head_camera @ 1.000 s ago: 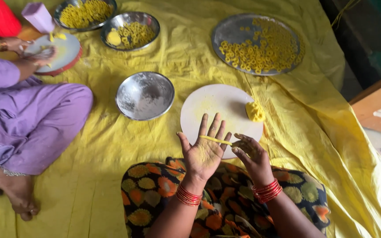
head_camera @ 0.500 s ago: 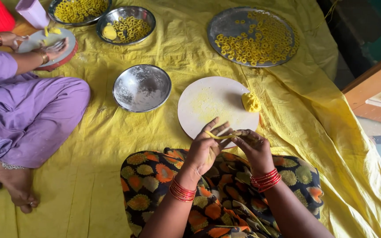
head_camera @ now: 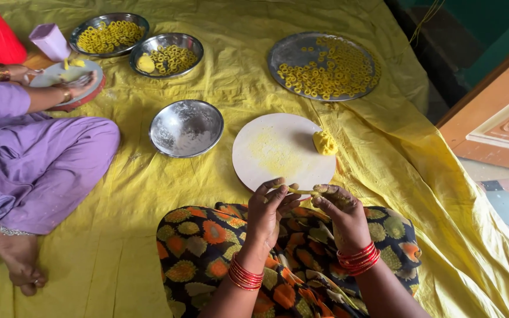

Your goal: The person shapes small pieces of yellow dough into ring-shaped snacks by hand. They roll the dough into thin ropes, form loops, and place the finished rings onto a large metal tray. Another person works alongside, performing similar shaping actions.

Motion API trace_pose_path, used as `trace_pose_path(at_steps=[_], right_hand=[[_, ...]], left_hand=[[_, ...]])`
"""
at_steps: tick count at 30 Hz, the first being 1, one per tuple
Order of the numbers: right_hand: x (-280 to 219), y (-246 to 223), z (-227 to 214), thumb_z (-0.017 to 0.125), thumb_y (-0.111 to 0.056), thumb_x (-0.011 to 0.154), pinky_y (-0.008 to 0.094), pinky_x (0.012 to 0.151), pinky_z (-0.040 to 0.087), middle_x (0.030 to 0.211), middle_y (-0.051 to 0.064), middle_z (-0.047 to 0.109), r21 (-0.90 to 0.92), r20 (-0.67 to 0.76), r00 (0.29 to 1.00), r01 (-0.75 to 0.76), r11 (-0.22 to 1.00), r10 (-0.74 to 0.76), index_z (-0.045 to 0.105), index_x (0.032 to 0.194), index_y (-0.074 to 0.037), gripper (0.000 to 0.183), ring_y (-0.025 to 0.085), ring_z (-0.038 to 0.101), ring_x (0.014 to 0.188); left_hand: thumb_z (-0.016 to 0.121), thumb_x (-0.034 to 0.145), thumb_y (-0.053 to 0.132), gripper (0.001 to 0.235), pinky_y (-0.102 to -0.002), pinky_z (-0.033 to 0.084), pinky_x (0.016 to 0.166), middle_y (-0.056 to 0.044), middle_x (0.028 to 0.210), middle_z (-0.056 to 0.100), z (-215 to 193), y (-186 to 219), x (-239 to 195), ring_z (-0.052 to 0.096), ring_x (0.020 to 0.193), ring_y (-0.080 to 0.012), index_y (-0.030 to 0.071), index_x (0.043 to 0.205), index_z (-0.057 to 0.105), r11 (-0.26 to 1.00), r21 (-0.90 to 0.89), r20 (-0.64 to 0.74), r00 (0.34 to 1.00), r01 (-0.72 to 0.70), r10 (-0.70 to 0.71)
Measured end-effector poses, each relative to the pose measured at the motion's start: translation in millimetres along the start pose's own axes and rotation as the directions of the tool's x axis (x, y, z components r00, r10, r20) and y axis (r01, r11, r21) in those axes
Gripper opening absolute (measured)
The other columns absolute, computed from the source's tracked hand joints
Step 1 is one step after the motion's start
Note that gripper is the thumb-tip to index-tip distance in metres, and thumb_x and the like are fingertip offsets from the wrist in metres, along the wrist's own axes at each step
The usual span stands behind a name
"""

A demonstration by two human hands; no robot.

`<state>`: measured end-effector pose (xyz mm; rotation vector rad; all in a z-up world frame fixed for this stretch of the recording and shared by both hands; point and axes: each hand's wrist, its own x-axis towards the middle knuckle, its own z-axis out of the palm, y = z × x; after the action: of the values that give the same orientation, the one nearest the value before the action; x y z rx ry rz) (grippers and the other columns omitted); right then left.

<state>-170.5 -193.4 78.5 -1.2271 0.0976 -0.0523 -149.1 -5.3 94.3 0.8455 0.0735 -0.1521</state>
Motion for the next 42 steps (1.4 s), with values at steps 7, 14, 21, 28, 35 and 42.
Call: trace_pose_path(at_steps=[7,14,21,28,35,42], right_hand=[[2.8,5.4,6.1,0.071,-0.003,0.089,0.037,0.096,0.056,0.107,0.011,0.074,0.069,0.01,1.0,0.001,0.998,-0.002,0.069,0.112,0.002,0.024,0.021,0.069,0.102],[7.8,6.5,12.3,0.069,-0.005,0.089,0.038,0.092,0.055,0.106,0.009,0.073,0.15,0.007,1.0,0.002,0.989,-0.003,0.067,0.114,-0.002,0.025,0.021,0.068,0.1],[4.0,8.4,11.4,0.07,-0.012,0.092,0.039,0.084,0.056,0.106,0.013,0.074,0.203,0.009,0.998,-0.058,0.978,0.057,0.068,0.118,0.003,0.029,0.023,0.069,0.095],[6.9,11.9,14.5,0.069,-0.004,0.089,0.036,0.089,0.057,0.109,0.011,0.074,0.076,0.011,0.999,-0.04,0.996,0.04,0.066,0.119,0.002,0.031,0.02,0.069,0.099],[7.8,7.5,19.8,0.068,-0.004,0.091,0.032,0.092,0.058,0.112,0.01,0.076,-0.256,0.106,0.993,0.072,0.964,-0.046,0.069,0.12,0.001,0.029,0.015,0.071,0.102],[12.1,-2.8,20.6,0.073,-0.004,0.086,0.033,0.091,0.059,0.108,0.009,0.077,-0.615,0.216,0.95,0.312,0.724,-0.227,0.073,0.113,-0.001,0.027,0.018,0.072,0.101]], left_hand=[[0.067,0.092,0.016,0.041,-0.033,0.064,0.085,-0.011,0.11,0.076,-2.4,2.7,0.0,0.073,0.096,-0.0197,0.004,0.131,0.066,0.997,0.072,0.014,1.0,0.011,-0.012],[0.073,0.09,0.014,0.042,-0.031,0.058,0.083,-0.005,0.094,0.071,-6.8,6.9,2.5,0.068,0.085,-0.0146,0.013,0.131,0.063,0.991,0.128,-0.051,0.997,-0.044,0.051],[0.075,0.09,0.016,0.021,-0.03,0.055,0.079,-0.004,0.09,0.071,-13.0,-0.4,1.2,0.067,0.083,-0.013,0.004,0.107,0.073,0.993,0.115,0.012,1.0,-0.002,0.0],[0.075,0.09,0.017,0.018,-0.028,0.056,0.081,-0.003,0.092,0.073,-16.2,-5.8,4.2,0.067,0.085,-0.0113,0.004,0.102,0.076,0.978,0.206,0.028,0.999,0.011,-0.017],[0.072,0.092,0.021,0.016,-0.025,0.058,0.074,-0.001,0.087,0.074,-27.0,-14.7,10.0,0.068,0.079,-0.0096,0.006,0.098,0.075,0.932,0.364,0.095,0.995,-0.001,-0.036],[0.073,0.092,0.015,0.011,-0.02,0.049,0.065,0.001,0.08,0.071,-35.8,-23.3,14.8,0.057,0.069,-0.006,0.005,0.097,0.076,0.862,0.501,0.198,0.98,-0.071,-0.034]])
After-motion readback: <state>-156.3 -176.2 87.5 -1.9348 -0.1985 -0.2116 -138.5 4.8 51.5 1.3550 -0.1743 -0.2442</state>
